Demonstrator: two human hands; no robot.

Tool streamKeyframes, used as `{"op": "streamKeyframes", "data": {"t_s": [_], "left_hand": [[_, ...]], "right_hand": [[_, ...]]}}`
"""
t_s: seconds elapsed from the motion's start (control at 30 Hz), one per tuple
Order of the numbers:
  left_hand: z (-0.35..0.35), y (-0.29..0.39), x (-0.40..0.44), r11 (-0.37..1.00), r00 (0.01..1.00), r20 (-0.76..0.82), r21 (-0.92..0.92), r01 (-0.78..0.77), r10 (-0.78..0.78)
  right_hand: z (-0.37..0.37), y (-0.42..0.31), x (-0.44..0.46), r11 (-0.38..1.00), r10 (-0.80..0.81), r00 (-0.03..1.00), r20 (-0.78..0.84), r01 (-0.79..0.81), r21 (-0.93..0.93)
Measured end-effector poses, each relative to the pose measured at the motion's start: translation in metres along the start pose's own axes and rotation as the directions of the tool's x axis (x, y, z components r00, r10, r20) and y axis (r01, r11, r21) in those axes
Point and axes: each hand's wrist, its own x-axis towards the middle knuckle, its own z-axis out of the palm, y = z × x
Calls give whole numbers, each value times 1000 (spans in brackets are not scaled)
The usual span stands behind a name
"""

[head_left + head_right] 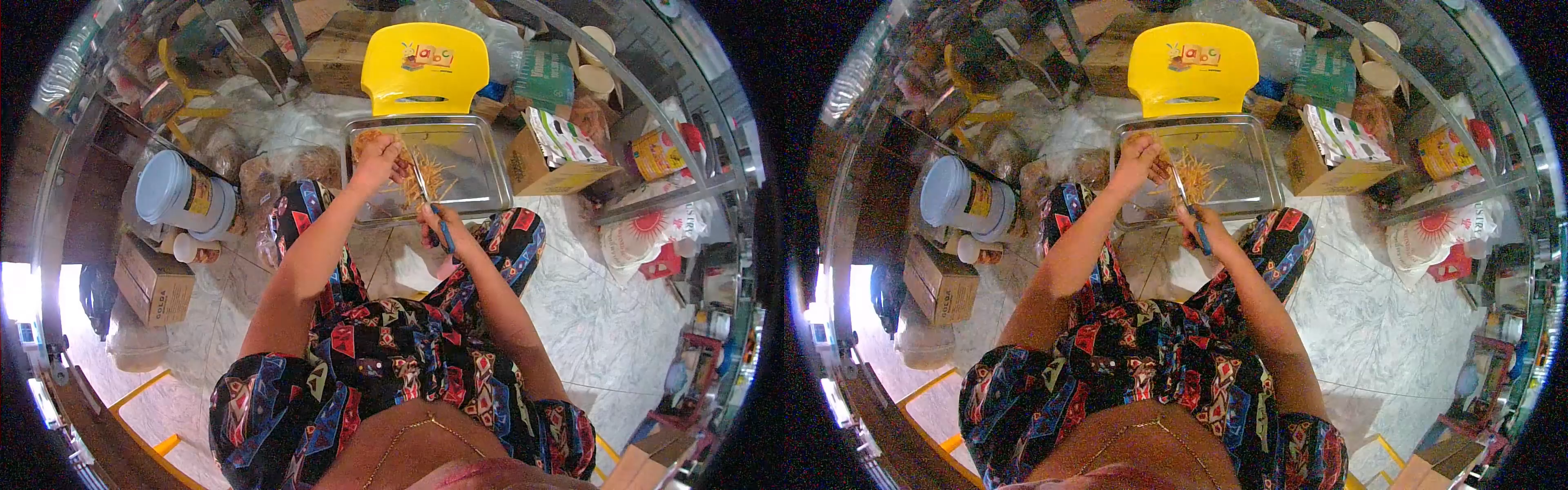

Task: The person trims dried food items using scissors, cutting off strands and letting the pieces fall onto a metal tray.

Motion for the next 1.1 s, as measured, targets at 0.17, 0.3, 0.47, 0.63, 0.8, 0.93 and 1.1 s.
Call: {"op": "streamKeyframes", "data": {"t_s": [0.17,0.3,0.47,0.63,0.8,0.93,1.1], "left_hand": [[2,-8,2,998,998,60,-56,24,-20],[6,-4,-3,995,997,77,-94,27,-20],[8,-4,-4,995,997,73,-99,4,3],[14,1,-12,997,996,-59,-45,-67,65],[14,3,-9,999,999,13,-40,33,-32],[11,-4,-5,997,998,-15,-52,57,-57],[13,2,-7,998,999,19,-20,51,-51]], "right_hand": [[0,2,2,1000,-8,999,-34,7,-14],[0,5,5,1000,-14,999,-39,13,-10],[2,-6,-3,999,-2,998,-60,-1,-54],[-1,-7,-5,1000,-12,997,-82,12,-2],[-4,-10,-9,1000,17,987,-158,-18,-6],[-7,-2,-6,985,-142,982,-122,128,-111],[-3,6,2,997,-47,995,-86,42,-60]]}}
